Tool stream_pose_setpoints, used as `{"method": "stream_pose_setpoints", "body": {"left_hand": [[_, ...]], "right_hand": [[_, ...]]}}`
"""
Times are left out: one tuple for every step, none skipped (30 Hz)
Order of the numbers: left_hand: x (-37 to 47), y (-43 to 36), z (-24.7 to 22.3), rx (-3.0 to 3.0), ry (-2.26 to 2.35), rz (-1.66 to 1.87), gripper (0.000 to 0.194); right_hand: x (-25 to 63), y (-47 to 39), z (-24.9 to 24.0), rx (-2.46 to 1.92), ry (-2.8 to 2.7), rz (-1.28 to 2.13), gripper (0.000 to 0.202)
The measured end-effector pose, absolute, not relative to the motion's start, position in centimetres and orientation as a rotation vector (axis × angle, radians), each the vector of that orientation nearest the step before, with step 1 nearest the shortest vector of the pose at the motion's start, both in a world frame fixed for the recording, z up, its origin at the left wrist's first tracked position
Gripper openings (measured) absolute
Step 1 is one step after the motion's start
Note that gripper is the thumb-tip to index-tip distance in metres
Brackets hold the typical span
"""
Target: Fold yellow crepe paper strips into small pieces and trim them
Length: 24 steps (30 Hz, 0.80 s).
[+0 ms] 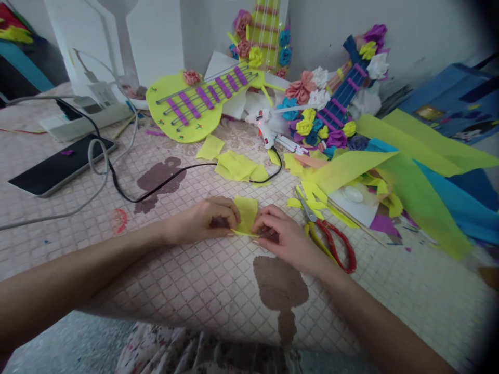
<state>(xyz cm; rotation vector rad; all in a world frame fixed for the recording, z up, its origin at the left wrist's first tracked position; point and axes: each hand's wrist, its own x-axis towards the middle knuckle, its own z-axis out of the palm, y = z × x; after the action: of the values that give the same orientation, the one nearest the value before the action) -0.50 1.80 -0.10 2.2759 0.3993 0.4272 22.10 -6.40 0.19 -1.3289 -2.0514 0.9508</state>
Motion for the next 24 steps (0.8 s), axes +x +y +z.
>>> {"method": "stream_pose_setpoints", "body": {"left_hand": [[-0.5, 1.8, 0.0, 2.277, 0.398, 0.42, 0.004], [-0.6, 1.8, 0.0, 2.28, 0.397, 0.416, 0.005], [-0.6, 1.8, 0.1, 2.283, 0.394, 0.415, 0.005], [-0.6, 1.8, 0.1, 2.286, 0.39, 0.415, 0.006], [-0.6, 1.8, 0.1, 2.288, 0.385, 0.415, 0.006], [-0.6, 1.8, 0.1, 2.286, 0.378, 0.417, 0.007], [-0.6, 1.8, 0.1, 2.283, 0.371, 0.42, 0.008], [-0.6, 1.8, 0.0, 2.279, 0.367, 0.426, 0.009], [-0.6, 1.8, -0.1, 2.274, 0.362, 0.436, 0.01], [-0.5, 1.8, -0.2, 2.271, 0.356, 0.448, 0.011], [-0.5, 1.8, -0.3, 2.271, 0.351, 0.462, 0.011], [-0.4, 1.8, -0.4, 2.273, 0.348, 0.475, 0.011], [-0.3, 1.7, -0.5, 2.277, 0.348, 0.485, 0.011], [-0.2, 1.6, -0.6, 2.284, 0.354, 0.496, 0.011], [-0.1, 1.6, -0.7, 2.291, 0.361, 0.505, 0.011], [0.0, 1.5, -0.8, 2.298, 0.373, 0.512, 0.01], [0.1, 1.4, -0.8, 2.304, 0.384, 0.518, 0.01], [0.2, 1.3, -0.8, 2.311, 0.397, 0.523, 0.01], [0.3, 1.2, -0.9, 2.317, 0.409, 0.527, 0.009], [0.3, 1.1, -0.9, 2.321, 0.423, 0.53, 0.008], [0.4, 1.0, -0.9, 2.323, 0.437, 0.534, 0.008], [0.4, 1.0, -0.9, 2.326, 0.451, 0.539, 0.007], [0.5, 0.9, -0.9, 2.328, 0.461, 0.543, 0.007], [0.5, 0.9, -0.9, 2.33, 0.466, 0.544, 0.007]], "right_hand": [[22.2, -6.4, 0.2, -1.326, -2.059, 0.956, 0.011], [22.3, -6.4, 0.2, -1.322, -2.065, 0.957, 0.011], [22.4, -6.4, 0.2, -1.316, -2.069, 0.956, 0.011], [22.4, -6.4, 0.3, -1.311, -2.073, 0.954, 0.011], [22.3, -6.4, 0.3, -1.312, -2.075, 0.951, 0.011], [22.3, -6.3, 0.3, -1.315, -2.076, 0.95, 0.011], [22.2, -6.3, 0.3, -1.319, -2.076, 0.95, 0.011], [22.1, -6.3, 0.4, -1.323, -2.076, 0.954, 0.01], [21.9, -6.3, 0.4, -1.328, -2.074, 0.958, 0.01], [21.8, -6.3, 0.4, -1.335, -2.073, 0.958, 0.009], [21.7, -6.3, 0.4, -1.34, -2.073, 0.953, 0.008], [21.6, -6.3, 0.4, -1.343, -2.077, 0.942, 0.008], [21.5, -6.3, 0.4, -1.346, -2.08, 0.928, 0.008], [21.4, -6.3, 0.3, -1.348, -2.083, 0.911, 0.008], [21.3, -6.3, 0.2, -1.353, -2.083, 0.894, 0.008], [21.2, -6.4, 0.1, -1.357, -2.081, 0.878, 0.009], [21.2, -6.4, -0.1, -1.362, -2.076, 0.862, 0.009], [21.1, -6.5, -0.2, -1.371, -2.067, 0.85, 0.009], [21.0, -6.5, -0.3, -1.38, -2.06, 0.841, 0.01], [20.9, -6.6, -0.4, -1.388, -2.053, 0.835, 0.01], [20.9, -6.6, -0.5, -1.394, -2.05, 0.83, 0.011], [20.9, -6.6, -0.5, -1.399, -2.05, 0.824, 0.011], [20.8, -6.7, -0.5, -1.404, -2.052, 0.818, 0.012], [20.8, -6.7, -0.5, -1.406, -2.056, 0.814, 0.012]]}}
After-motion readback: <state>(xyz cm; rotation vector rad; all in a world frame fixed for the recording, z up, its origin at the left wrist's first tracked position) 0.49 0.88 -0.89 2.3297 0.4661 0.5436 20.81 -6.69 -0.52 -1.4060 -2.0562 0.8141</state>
